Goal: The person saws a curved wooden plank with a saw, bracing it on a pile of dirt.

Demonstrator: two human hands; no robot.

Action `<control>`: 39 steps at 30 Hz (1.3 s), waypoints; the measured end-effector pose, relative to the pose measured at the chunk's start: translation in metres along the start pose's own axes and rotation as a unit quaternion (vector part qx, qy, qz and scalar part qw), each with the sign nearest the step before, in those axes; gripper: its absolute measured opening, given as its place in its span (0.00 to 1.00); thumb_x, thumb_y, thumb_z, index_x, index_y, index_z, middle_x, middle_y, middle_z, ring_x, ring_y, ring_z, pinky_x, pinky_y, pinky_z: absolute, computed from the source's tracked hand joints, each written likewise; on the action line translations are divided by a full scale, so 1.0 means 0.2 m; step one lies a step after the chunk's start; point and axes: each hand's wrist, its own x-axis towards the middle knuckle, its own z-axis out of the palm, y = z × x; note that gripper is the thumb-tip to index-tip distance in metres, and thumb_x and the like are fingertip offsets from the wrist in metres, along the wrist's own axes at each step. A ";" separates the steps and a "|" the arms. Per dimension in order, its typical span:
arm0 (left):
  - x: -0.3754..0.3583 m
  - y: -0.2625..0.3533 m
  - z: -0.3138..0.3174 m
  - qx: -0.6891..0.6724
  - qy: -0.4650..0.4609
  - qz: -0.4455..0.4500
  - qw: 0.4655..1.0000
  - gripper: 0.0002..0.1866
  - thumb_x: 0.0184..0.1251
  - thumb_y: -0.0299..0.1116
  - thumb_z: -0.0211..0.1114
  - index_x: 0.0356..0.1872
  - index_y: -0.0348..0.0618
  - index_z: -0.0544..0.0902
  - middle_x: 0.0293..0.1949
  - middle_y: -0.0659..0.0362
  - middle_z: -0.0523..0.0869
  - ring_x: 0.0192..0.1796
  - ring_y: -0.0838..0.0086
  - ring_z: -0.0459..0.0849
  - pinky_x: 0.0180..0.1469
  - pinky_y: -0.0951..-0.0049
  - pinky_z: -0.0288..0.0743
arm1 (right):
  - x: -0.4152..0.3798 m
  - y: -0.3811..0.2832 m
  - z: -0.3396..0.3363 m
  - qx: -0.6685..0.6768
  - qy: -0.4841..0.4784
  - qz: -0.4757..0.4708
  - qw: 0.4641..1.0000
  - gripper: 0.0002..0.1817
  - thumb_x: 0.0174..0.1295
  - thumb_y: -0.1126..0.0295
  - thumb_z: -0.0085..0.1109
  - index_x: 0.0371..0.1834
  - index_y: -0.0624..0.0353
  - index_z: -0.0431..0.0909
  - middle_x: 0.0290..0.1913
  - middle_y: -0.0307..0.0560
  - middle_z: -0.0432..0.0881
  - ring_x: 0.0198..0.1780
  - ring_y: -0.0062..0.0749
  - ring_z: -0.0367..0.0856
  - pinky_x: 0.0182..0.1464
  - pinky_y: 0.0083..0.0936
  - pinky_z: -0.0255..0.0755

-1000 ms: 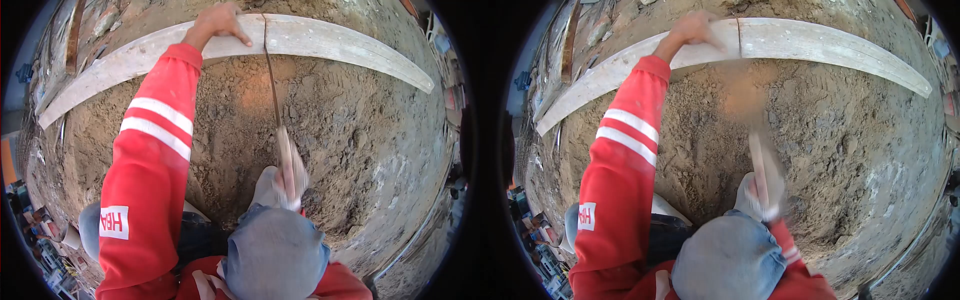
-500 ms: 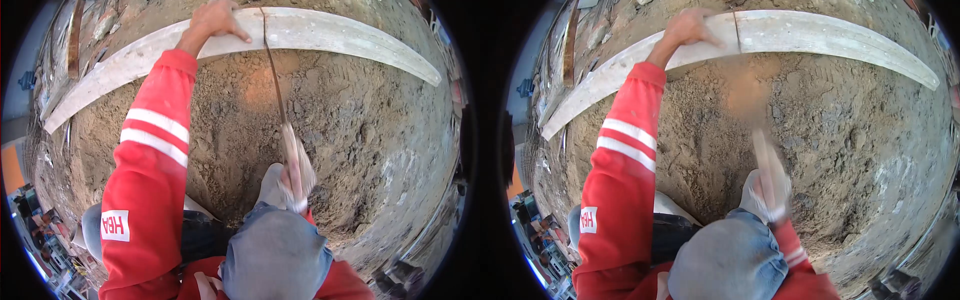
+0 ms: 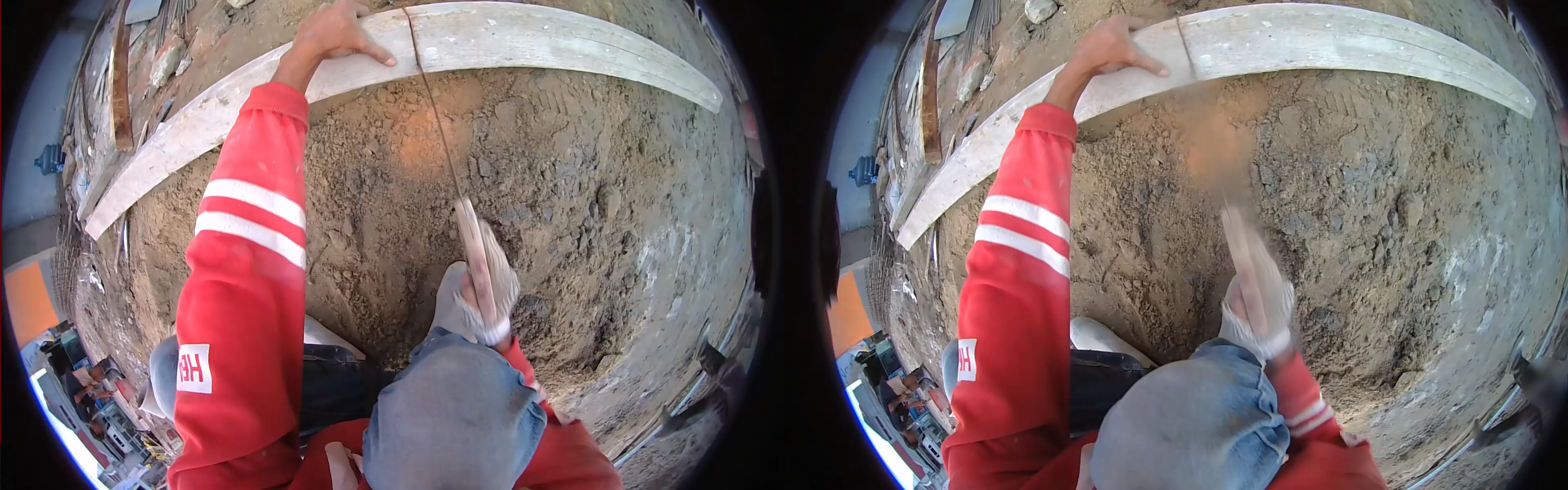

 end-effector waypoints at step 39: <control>-0.13 0.06 0.03 0.051 0.052 -0.028 0.997 0.52 0.25 0.65 0.87 0.60 0.48 0.88 0.46 0.47 0.93 0.53 0.51 0.91 0.60 0.52 0.82 | 0.91 0.05 0.18 -0.102 0.143 -0.269 0.947 0.37 0.63 0.71 0.62 0.79 0.60 0.67 0.77 0.56 0.73 0.72 0.59 0.75 0.74 0.42 0.69</control>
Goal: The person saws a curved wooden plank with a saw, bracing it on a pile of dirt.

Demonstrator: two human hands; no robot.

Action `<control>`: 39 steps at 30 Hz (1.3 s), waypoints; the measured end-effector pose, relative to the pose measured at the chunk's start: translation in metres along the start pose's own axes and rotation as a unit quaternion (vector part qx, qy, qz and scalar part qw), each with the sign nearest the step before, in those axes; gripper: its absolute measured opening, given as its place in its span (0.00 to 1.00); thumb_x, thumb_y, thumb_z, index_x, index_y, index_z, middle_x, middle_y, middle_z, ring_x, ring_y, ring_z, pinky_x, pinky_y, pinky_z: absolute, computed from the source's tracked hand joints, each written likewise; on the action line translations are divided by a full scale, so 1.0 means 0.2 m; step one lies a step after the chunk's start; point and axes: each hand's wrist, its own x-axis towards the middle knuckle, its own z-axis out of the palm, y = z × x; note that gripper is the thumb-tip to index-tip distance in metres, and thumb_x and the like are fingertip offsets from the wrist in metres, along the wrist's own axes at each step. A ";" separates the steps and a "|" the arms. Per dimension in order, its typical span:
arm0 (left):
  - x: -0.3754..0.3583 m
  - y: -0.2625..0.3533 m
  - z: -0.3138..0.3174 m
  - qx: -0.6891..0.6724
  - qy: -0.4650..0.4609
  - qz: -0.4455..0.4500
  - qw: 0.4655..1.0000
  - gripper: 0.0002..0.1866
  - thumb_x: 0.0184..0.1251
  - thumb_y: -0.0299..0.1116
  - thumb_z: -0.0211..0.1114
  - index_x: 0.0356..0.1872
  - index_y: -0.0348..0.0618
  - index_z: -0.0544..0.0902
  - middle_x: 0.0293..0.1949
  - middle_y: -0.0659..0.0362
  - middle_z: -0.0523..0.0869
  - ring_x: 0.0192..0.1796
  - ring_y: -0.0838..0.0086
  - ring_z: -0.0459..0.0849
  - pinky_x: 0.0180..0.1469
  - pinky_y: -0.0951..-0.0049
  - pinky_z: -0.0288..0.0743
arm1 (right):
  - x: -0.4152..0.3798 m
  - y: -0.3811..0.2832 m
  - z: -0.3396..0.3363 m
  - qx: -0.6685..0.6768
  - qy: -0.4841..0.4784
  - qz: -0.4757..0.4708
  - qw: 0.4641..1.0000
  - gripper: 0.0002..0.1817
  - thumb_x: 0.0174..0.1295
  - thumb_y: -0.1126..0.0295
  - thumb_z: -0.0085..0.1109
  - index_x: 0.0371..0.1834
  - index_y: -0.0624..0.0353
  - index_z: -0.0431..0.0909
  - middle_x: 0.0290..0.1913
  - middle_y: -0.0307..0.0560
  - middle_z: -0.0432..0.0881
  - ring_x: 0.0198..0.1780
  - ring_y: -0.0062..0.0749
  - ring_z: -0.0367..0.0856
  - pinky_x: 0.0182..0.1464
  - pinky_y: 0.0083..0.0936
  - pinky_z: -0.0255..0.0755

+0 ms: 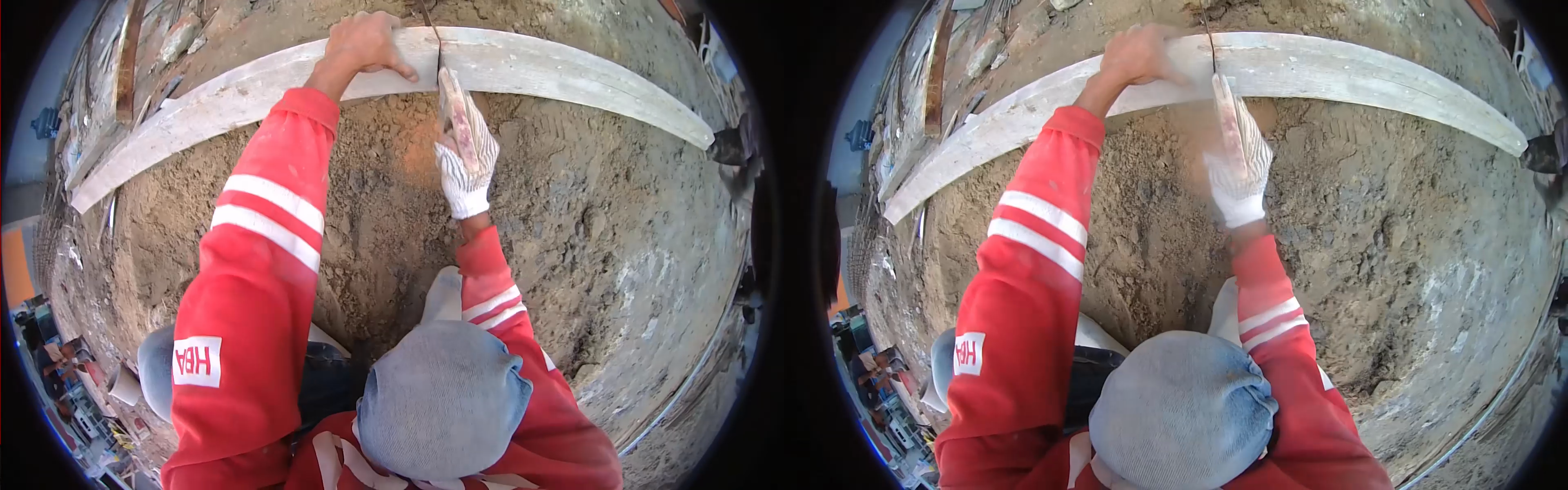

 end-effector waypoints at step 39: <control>-0.62 0.21 0.38 0.019 0.322 0.042 0.946 0.27 0.36 0.31 0.75 0.47 0.51 0.82 0.49 0.63 0.85 0.52 0.63 0.84 0.55 0.58 0.73 | -0.46 -0.05 -0.71 0.010 0.187 0.239 0.953 0.29 0.79 0.73 0.50 0.82 0.60 0.62 0.78 0.48 0.67 0.77 0.37 0.66 0.75 0.36 0.64</control>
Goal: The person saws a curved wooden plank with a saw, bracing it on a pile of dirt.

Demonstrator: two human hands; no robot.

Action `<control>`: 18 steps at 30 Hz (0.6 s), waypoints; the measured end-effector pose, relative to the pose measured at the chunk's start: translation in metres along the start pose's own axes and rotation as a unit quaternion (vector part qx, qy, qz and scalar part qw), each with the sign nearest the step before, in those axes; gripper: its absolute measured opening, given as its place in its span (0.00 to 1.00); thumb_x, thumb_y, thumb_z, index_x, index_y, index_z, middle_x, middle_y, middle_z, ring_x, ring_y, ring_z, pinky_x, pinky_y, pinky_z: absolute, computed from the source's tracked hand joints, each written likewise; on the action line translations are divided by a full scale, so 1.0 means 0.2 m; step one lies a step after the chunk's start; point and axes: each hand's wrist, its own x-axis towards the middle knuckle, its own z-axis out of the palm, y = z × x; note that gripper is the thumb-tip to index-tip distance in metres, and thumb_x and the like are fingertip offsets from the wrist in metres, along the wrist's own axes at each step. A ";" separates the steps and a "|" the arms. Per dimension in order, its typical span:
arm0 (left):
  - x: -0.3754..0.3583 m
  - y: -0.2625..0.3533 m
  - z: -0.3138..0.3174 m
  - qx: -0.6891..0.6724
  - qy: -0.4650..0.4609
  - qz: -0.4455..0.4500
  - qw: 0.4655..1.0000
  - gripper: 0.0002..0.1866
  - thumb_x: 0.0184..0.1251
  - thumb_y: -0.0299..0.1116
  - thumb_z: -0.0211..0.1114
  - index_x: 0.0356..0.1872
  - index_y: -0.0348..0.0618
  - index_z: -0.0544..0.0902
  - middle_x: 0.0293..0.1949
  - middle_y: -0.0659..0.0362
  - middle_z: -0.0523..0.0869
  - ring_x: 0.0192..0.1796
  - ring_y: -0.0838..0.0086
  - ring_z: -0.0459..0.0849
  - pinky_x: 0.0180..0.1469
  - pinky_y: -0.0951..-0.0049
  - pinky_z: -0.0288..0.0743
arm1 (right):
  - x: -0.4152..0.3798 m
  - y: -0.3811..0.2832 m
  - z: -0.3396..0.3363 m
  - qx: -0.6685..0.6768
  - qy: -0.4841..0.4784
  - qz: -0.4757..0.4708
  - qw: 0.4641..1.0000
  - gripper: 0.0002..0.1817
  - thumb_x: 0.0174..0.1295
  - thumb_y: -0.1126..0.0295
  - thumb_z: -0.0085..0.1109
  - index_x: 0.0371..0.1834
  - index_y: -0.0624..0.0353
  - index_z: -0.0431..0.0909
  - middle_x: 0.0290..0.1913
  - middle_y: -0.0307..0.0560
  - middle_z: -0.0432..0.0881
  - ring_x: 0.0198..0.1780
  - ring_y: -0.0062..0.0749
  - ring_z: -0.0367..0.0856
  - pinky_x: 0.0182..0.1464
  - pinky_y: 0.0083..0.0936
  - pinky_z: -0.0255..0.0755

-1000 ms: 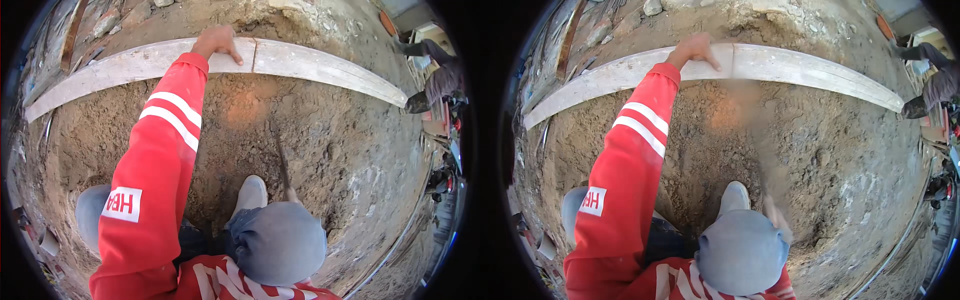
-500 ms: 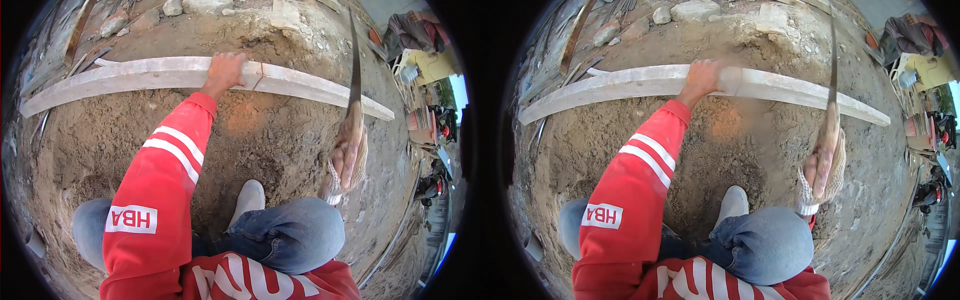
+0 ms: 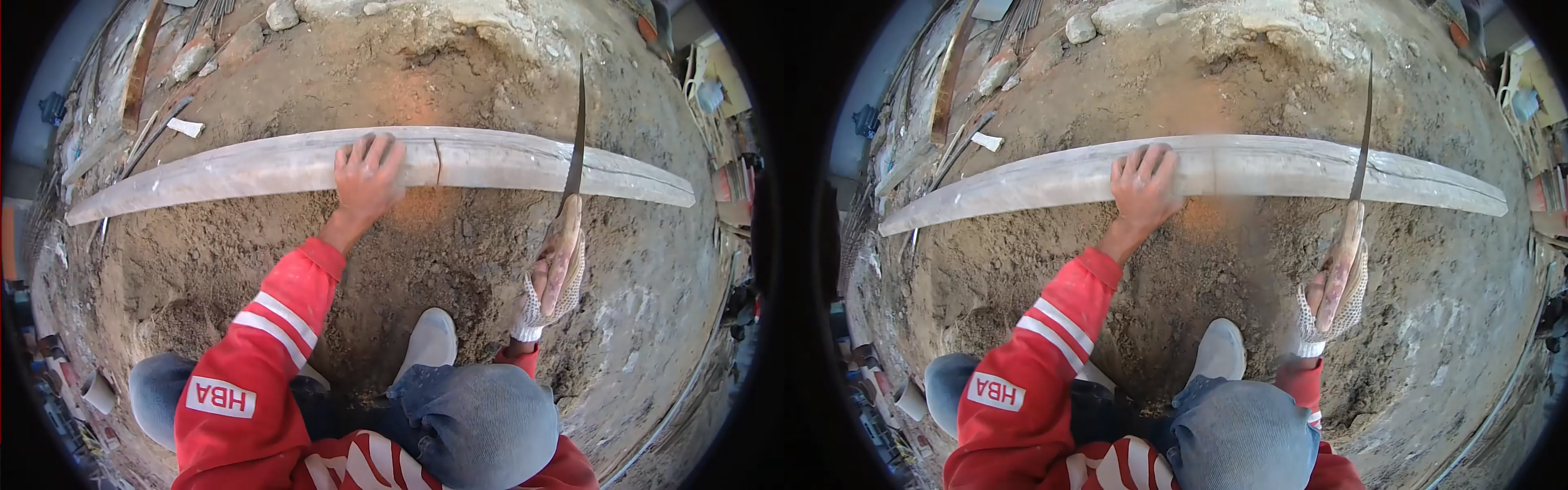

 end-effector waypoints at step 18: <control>0.30 -0.24 -0.06 -0.063 -0.182 -0.074 0.978 0.38 0.59 0.74 0.67 0.48 0.45 0.83 0.51 0.50 0.84 0.61 0.53 0.80 0.64 0.47 0.69 | -0.28 0.26 0.01 0.071 -0.118 0.107 0.985 0.36 0.75 0.63 0.62 0.82 0.60 0.61 0.80 0.51 0.67 0.51 0.23 0.80 0.45 0.21 0.81</control>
